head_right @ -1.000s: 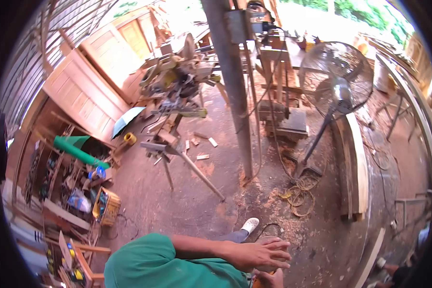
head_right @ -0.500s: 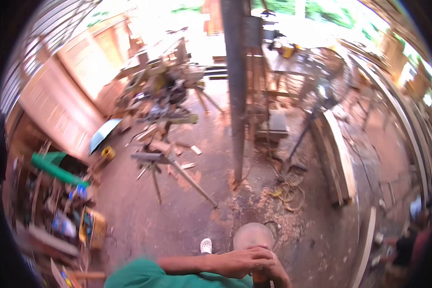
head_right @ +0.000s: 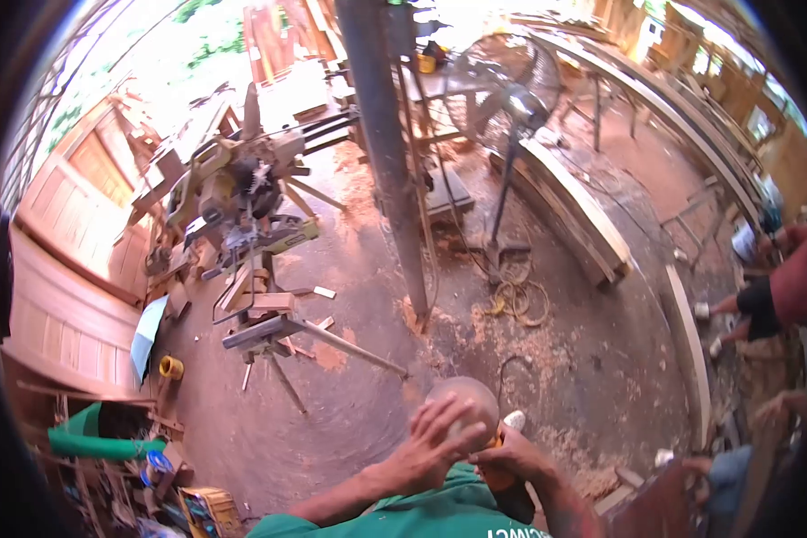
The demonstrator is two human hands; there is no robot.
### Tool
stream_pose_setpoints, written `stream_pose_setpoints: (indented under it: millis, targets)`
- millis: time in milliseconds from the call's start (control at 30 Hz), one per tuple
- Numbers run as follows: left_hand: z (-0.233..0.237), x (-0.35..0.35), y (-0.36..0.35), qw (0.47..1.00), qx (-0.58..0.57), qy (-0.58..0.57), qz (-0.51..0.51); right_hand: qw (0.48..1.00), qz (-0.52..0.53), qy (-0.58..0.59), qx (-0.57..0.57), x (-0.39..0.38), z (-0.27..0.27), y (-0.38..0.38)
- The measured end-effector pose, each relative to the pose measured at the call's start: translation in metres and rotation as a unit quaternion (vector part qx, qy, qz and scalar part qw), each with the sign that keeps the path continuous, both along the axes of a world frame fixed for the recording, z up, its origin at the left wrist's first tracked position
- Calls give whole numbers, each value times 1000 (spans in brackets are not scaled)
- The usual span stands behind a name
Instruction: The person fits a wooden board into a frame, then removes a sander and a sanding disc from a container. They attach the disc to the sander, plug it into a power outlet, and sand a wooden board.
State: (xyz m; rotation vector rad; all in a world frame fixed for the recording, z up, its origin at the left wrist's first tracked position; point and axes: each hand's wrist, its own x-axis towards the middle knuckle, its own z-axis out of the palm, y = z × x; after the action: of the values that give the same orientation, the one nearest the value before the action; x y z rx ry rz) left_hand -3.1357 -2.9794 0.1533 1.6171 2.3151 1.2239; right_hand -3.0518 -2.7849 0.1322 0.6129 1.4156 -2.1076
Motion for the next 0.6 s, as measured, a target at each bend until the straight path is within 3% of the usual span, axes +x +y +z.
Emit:
stream_pose_setpoints:
  millis: [133, 233, 500, 600]
  targets:
    - [14, -29, -2, 1000, -18, 2, 19, 997, -68, 33, -32, 16, 0, 5]
    - [13, -49, 17, 997, -59, -5, -57, 994, -107, 7, -13, 33, 1, 14]
    - [11, -69, 123, 969, -66, -93, -219, 965, -248, 71, -35, 63, -16, 64]
    - [17, -74, 169, 961, -76, -145, -225, 955, -285, 83, -17, 74, -20, 84]
